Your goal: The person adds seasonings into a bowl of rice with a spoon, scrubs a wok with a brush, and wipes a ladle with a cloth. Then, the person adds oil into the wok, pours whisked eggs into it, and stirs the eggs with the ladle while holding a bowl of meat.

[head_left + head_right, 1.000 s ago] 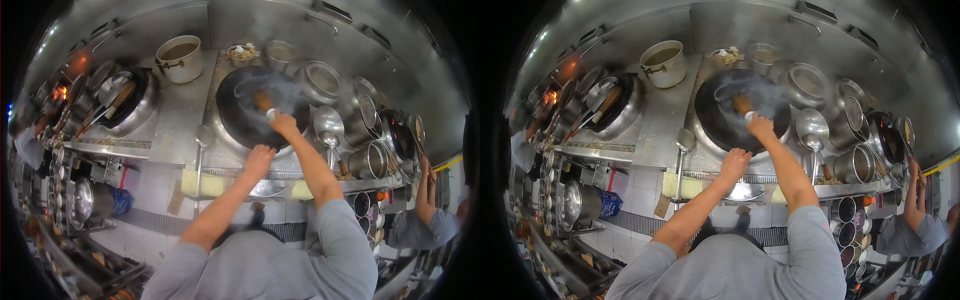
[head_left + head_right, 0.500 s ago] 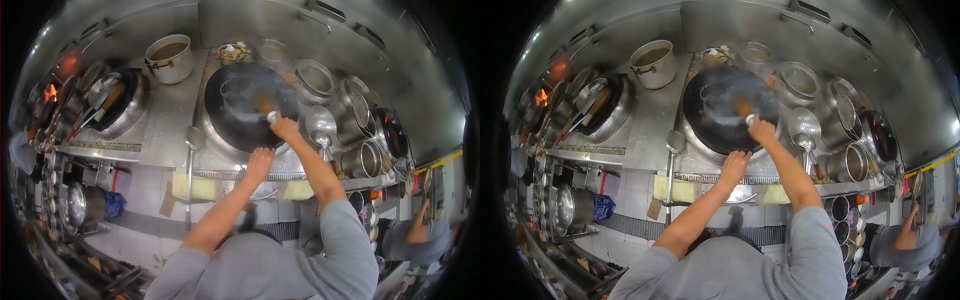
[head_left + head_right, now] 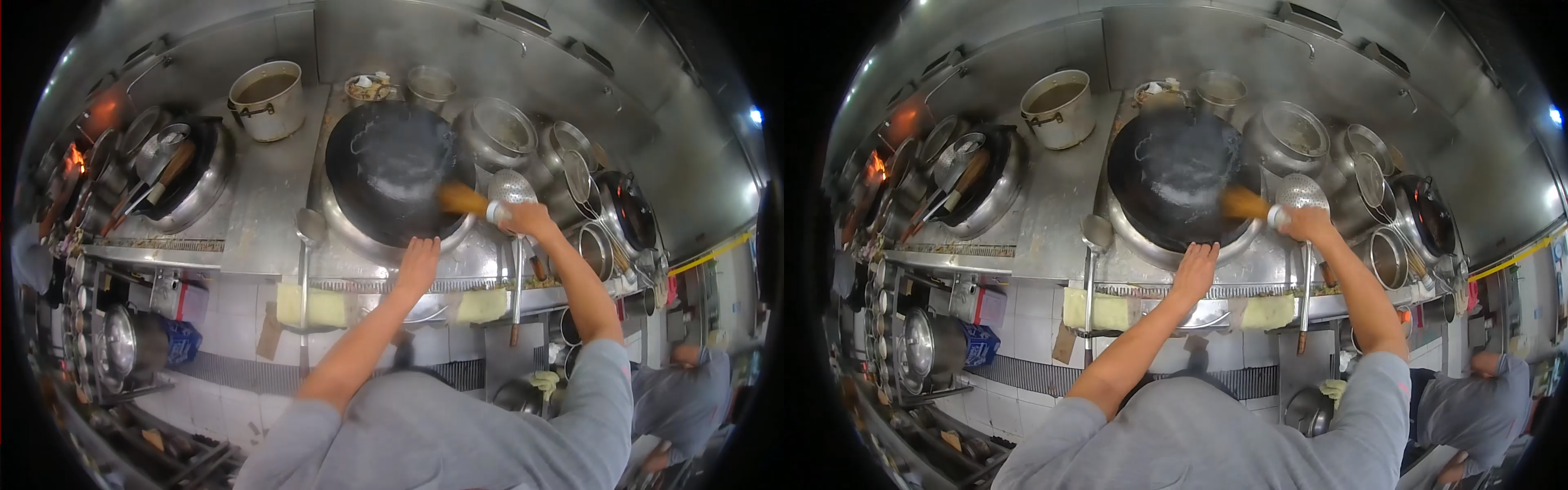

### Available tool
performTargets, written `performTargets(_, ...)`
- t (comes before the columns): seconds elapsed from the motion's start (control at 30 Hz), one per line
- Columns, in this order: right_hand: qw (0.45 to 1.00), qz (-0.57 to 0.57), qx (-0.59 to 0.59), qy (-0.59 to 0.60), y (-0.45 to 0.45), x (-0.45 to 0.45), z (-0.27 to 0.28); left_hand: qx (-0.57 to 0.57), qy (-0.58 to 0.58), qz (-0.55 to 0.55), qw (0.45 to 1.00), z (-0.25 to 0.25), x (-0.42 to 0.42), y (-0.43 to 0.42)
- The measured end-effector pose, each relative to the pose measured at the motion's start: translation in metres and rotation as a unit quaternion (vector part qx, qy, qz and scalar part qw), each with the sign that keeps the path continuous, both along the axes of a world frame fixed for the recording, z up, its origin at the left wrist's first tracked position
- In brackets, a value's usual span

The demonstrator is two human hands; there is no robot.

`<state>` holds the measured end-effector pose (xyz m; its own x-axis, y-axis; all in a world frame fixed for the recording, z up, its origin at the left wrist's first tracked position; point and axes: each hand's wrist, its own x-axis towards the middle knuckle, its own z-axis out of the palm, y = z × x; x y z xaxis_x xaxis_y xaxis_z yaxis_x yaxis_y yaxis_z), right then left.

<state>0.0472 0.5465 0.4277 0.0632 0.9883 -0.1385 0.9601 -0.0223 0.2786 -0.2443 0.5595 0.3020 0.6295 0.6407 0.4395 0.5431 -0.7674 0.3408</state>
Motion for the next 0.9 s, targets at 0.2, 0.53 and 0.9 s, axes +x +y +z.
performTargets(0.2,0.992,-0.091,0.085,-0.02,0.019,-0.052,0.035,-0.018,-0.009,-0.019,1.0,0.01,-0.008,0.013)
performTargets(0.53,0.983,-0.14,0.049,0.109,0.094,-0.117,-0.081,-0.037,-0.011,0.011,0.999,0.002,0.031,0.005)
performTargets(0.9,0.96,-0.214,0.109,0.142,0.144,-0.092,-0.081,-0.054,-0.079,0.044,0.994,-0.006,0.04,0.01)
